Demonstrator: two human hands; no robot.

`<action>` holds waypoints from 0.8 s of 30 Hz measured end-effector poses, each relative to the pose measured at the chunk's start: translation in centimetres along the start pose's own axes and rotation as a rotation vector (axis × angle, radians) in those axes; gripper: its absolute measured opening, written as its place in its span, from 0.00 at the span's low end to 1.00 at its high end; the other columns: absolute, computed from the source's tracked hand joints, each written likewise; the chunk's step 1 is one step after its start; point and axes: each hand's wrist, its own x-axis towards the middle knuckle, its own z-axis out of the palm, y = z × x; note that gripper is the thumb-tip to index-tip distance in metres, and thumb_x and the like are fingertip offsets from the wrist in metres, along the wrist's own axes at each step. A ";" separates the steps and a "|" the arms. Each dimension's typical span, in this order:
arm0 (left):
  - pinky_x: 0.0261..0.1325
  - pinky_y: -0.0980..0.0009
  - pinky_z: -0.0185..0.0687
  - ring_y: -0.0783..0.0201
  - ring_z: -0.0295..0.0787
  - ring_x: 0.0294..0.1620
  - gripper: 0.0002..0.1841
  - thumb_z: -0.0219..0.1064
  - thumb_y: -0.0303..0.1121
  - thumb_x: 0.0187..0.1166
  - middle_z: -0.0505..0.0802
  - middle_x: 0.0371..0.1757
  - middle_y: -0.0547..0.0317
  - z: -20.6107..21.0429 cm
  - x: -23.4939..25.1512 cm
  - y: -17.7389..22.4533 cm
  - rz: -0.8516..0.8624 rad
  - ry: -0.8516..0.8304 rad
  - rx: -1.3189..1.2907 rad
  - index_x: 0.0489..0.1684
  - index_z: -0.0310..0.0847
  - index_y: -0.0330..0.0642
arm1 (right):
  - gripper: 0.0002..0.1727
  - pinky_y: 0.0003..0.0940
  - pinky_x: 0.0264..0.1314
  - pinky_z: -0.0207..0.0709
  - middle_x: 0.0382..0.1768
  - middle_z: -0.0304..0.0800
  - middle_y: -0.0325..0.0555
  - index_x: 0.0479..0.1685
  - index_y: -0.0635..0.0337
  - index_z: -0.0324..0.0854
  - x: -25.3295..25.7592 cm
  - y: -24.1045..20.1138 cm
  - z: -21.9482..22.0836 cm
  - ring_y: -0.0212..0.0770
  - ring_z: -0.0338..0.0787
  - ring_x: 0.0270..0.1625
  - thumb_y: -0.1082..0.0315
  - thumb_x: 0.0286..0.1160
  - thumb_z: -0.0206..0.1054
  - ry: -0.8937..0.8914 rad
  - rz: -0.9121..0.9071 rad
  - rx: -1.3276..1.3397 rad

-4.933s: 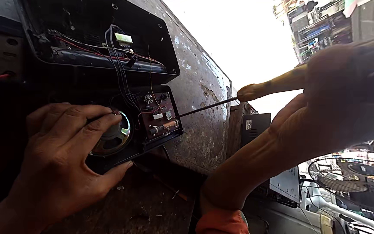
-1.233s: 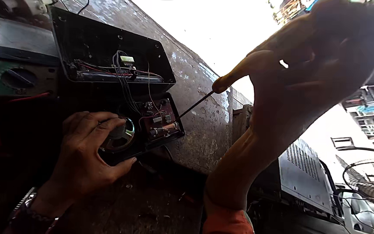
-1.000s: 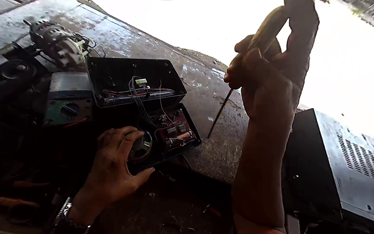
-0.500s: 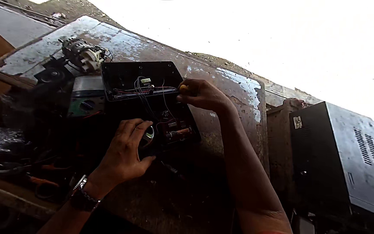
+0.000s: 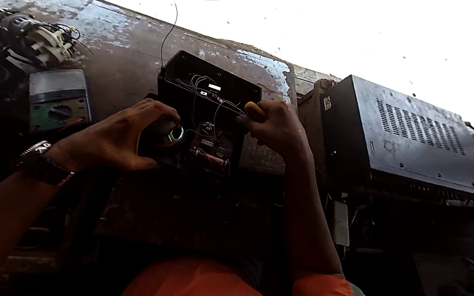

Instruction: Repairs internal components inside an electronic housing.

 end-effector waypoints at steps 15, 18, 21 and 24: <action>0.80 0.44 0.66 0.44 0.74 0.77 0.46 0.77 0.27 0.43 0.82 0.76 0.57 -3.3 5.4 -4.1 0.196 -0.317 0.366 0.78 0.76 0.57 | 0.18 0.33 0.24 0.89 0.34 0.91 0.37 0.58 0.53 0.87 -12.1 -3.2 5.2 0.30 0.89 0.24 0.70 0.68 0.71 0.183 -0.011 0.351; 0.80 0.43 0.69 0.40 0.76 0.77 0.52 0.74 0.14 0.42 0.80 0.79 0.48 -3.1 5.5 -4.8 0.166 -0.335 0.492 0.84 0.72 0.57 | 0.22 0.33 0.27 0.93 0.42 0.96 0.38 0.65 0.56 0.83 -12.2 -3.8 6.1 0.33 0.94 0.29 0.73 0.70 0.70 0.122 -0.083 0.485; 0.85 0.43 0.60 0.37 0.67 0.86 0.57 0.74 0.12 0.41 0.74 0.87 0.52 -2.8 5.0 -5.5 0.142 -0.299 0.601 0.89 0.66 0.54 | 0.22 0.31 0.23 0.91 0.42 0.96 0.38 0.69 0.54 0.84 -12.3 -3.6 5.9 0.32 0.91 0.24 0.70 0.74 0.70 0.135 -0.122 0.459; 0.87 0.40 0.54 0.35 0.61 0.88 0.50 0.68 0.16 0.52 0.67 0.91 0.49 -2.5 3.2 -3.7 0.027 -0.124 0.579 0.89 0.64 0.51 | 0.23 0.26 0.22 0.82 0.36 0.90 0.34 0.72 0.48 0.83 -12.5 -2.8 4.6 0.26 0.84 0.23 0.63 0.76 0.72 0.258 -0.131 0.264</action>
